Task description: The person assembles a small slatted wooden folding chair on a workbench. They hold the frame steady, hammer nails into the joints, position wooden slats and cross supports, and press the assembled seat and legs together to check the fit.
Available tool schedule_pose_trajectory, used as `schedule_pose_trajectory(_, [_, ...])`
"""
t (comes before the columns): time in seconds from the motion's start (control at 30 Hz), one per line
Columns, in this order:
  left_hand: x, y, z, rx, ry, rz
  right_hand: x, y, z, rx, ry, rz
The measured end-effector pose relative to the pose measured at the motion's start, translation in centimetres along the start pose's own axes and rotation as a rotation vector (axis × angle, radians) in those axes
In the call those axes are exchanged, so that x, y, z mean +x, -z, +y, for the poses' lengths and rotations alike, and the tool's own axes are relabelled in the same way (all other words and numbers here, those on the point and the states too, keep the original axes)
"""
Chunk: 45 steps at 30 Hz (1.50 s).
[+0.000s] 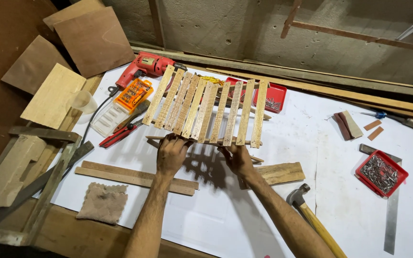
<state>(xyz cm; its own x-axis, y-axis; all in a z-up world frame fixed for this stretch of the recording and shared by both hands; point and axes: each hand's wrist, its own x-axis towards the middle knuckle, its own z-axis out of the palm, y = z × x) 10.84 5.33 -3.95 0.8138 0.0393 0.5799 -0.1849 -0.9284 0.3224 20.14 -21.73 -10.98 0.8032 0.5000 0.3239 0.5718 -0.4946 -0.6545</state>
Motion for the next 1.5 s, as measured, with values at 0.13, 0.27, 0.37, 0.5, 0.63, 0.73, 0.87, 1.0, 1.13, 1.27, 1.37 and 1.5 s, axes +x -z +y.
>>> schedule_pose_trajectory(0.13, [-0.4, 1.1, 2.0, 0.03, -0.033, 0.039, -1.7, 0.6, 0.0, 0.142, 0.194, 0.152])
schedule_pose_trajectory(0.27, [-0.6, 2.5, 4.0, 0.096, -0.056, 0.122, -1.5, 3.4, -3.4, -0.017, 0.288, 0.203])
schedule_pose_trajectory(0.37, [-1.0, 3.6, 4.6, 0.082, -0.113, 0.208, -1.4, 3.2, -3.4, 0.04, 0.248, 0.178])
schedule_pose_trajectory(0.5, [-4.6, 0.8, 1.0, 0.051, -0.028, 0.084, -1.2, 2.5, -4.3, 0.089, 0.315, 0.207])
schedule_pose_trajectory(0.63, [-3.2, 5.5, 3.3, 0.114, -0.041, 0.158, -1.4, 0.4, -4.5, 0.099, 0.153, 0.117])
schedule_pose_trajectory(0.73, [-4.1, 4.9, 1.7, 0.152, -0.11, 0.255, -2.0, -0.7, -4.8, 0.043, 0.27, 0.118])
schedule_pose_trajectory(0.87, [-5.0, 2.9, -0.1, 0.089, -0.094, 0.163, -2.3, -0.1, -5.8, 0.031, 0.234, 0.171])
schedule_pose_trajectory(1.0, [-3.6, 3.0, 1.3, 0.079, -0.081, 0.138, -2.2, -0.2, -3.8, -0.019, 0.45, 0.303])
schedule_pose_trajectory(1.13, [-2.8, 2.2, 0.9, 0.051, -0.06, 0.068, -1.6, 0.8, -4.6, 0.015, 0.354, 0.244])
schedule_pose_trajectory(1.27, [-4.8, -1.6, -1.3, 0.033, -0.129, 0.089, -2.3, 1.5, -4.2, -0.097, 0.317, 0.236])
schedule_pose_trajectory(1.37, [-5.4, -3.0, -0.6, 0.032, -0.112, 0.074, -3.0, 2.4, -3.8, -0.159, 0.354, 0.21])
schedule_pose_trajectory(1.5, [-2.7, -2.7, 3.8, -0.013, -0.14, 0.135, -3.9, 3.0, 0.2, 0.093, 0.383, 0.288])
